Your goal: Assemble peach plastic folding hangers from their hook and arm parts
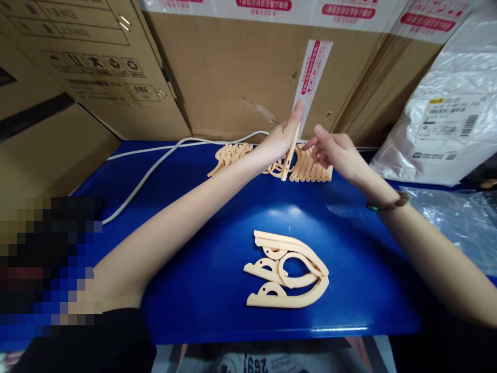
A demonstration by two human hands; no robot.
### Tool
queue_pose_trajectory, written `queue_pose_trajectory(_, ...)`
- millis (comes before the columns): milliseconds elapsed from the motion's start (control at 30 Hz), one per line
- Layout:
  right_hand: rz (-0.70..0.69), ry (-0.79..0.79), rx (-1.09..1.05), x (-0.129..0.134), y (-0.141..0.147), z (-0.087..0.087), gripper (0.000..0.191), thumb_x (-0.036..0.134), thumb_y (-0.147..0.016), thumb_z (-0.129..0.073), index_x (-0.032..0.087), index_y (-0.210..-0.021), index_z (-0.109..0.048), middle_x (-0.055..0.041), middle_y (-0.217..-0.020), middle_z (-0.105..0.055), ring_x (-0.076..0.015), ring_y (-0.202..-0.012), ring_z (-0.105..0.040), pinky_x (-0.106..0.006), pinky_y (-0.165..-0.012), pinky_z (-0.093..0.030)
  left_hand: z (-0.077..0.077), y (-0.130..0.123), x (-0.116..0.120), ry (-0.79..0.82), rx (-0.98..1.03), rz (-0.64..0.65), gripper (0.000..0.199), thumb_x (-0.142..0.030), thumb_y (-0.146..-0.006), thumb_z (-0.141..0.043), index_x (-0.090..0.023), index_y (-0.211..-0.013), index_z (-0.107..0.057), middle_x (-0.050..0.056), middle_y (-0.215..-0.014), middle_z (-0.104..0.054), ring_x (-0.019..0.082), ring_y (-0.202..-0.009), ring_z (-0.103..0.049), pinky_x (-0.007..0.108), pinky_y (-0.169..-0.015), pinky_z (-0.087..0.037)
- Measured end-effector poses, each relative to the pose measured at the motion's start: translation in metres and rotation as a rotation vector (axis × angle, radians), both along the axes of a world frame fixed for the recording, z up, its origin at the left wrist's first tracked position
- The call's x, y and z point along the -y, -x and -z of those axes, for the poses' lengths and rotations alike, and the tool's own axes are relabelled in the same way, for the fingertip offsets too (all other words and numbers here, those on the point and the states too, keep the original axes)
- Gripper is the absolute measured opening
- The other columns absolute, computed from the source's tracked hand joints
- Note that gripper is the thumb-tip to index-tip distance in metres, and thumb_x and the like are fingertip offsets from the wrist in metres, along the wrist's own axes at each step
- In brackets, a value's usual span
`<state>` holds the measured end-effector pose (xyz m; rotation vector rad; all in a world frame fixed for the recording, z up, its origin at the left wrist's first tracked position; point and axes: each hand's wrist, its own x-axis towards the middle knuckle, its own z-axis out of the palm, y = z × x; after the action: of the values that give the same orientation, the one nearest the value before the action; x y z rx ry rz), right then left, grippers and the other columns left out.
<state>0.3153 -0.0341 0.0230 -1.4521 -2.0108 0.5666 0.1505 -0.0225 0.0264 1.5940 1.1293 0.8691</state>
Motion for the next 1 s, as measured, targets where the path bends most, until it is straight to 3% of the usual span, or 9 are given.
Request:
queue_pose_trajectory(100,-0.227,0.079,-0.297,0.018,0.023,-0.007,0.049,0.068,-0.085,-0.055,0.021,-0.076,-0.067,-0.0002,-0.065,-0.062,-0.0104,-0.049,-0.05,-0.025,-0.046,-0.036,-0.006,0.008,0.007,-0.087,0.034,-0.029,0.047,-0.05,-0.102,-0.035,-0.016,-0.073,-0.05,0.001,-0.066,-0.046,0.014,-0.068,-0.054,0.027,-0.065,-0.039)
queue_pose_trajectory(300,-0.115,-0.013,-0.464,0.013,0.016,-0.014,0.026,0.05,-0.085,-0.067,0.024,-0.079,-0.066,0.0021,-0.07,-0.06,-0.0118,-0.06,-0.053,-0.026,-0.056,-0.041,-0.017,0.042,0.024,-0.195,0.043,-0.135,0.026,-0.029,-0.1,-0.044,-0.017,-0.078,-0.052,-0.001,-0.07,-0.046,0.01,-0.064,-0.049,0.024,-0.063,-0.035)
queue_pose_trajectory(367,-0.105,-0.114,-0.35,0.008,0.008,-0.017,0.024,0.049,-0.085,-0.067,0.025,-0.087,-0.067,0.0009,-0.075,-0.063,-0.014,-0.065,-0.055,-0.028,-0.06,-0.043,-0.018,0.051,0.028,-0.201,0.008,-0.134,0.024,-0.025,-0.098,-0.044,-0.016,-0.08,-0.056,0.0,-0.07,-0.049,0.011,-0.065,-0.051,0.024,-0.064,-0.035)
queue_pose_trajectory(500,-0.037,-0.423,0.25,0.01,0.002,-0.016,0.032,0.045,-0.097,-0.044,0.024,-0.105,-0.066,-0.0061,-0.093,-0.068,-0.0233,-0.089,-0.062,-0.036,-0.078,-0.044,-0.017,0.056,0.037,-0.324,-0.098,-0.066,0.028,-0.025,-0.097,-0.044,-0.016,-0.073,-0.056,0.001,-0.07,-0.053,0.014,-0.075,-0.055,0.024,-0.072,-0.038)
queue_pose_trajectory(600,-0.055,-0.422,0.458,0.013,0.004,-0.011,0.033,0.038,-0.099,-0.036,0.022,-0.1,-0.064,-0.0065,-0.085,-0.067,-0.0226,-0.081,-0.061,-0.037,-0.077,-0.044,-0.014,0.052,0.045,-0.425,-0.216,-0.06,0.033,-0.03,-0.1,-0.039,-0.018,-0.073,-0.054,0.001,-0.072,-0.055,0.016,-0.085,-0.058,0.025,-0.077,-0.039)
queue_pose_trajectory(667,-0.115,-0.317,0.265,0.012,0.005,-0.008,0.032,0.041,-0.098,-0.037,0.024,-0.088,-0.062,-0.0024,-0.068,-0.06,-0.0184,-0.065,-0.056,-0.035,-0.072,-0.045,-0.01,0.05,0.046,-0.489,-0.268,-0.083,0.03,-0.031,-0.102,-0.038,-0.019,-0.08,-0.056,0.001,-0.073,-0.057,0.017,-0.088,-0.059,0.025,-0.079,-0.038)
queue_pose_trajectory(733,-0.165,-0.183,-0.083,0.009,0.005,-0.008,0.033,0.046,-0.097,-0.041,0.026,-0.08,-0.061,0.0013,-0.058,-0.052,-0.015,-0.054,-0.048,-0.034,-0.066,-0.045,-0.002,0.049,0.04,-0.536,-0.287,-0.102,0.028,-0.034,-0.102,-0.038,-0.02,-0.087,-0.057,0.001,-0.075,-0.059,0.017,-0.086,-0.059,0.026,-0.079,-0.038)
queue_pose_trajectory(833,-0.174,-0.01,-0.483,0.006,0.006,-0.011,0.028,0.044,-0.095,-0.048,0.026,-0.082,-0.065,0.004,-0.054,-0.047,-0.012,-0.046,-0.038,-0.03,-0.054,-0.041,0.014,0.046,0.019,-0.501,-0.35,-0.134,0.032,-0.034,-0.102,-0.035,-0.019,-0.085,-0.057,0.004,-0.08,-0.061,0.018,-0.082,-0.059,0.028,-0.077,-0.039)
queue_pose_trajectory(1000,-0.167,0.04,-0.624,0.006,0.007,-0.017,0.024,0.033,-0.094,-0.048,0.023,-0.087,-0.068,0.0044,-0.052,-0.048,-0.0103,-0.041,-0.034,-0.027,-0.044,-0.029,0.039,0.031,-0.019,-0.249,-0.454,-0.078,0.032,-0.023,-0.096,-0.036,-0.016,-0.075,-0.059,0.004,-0.067,-0.059,0.015,-0.064,-0.056,0.027,-0.064,-0.039)
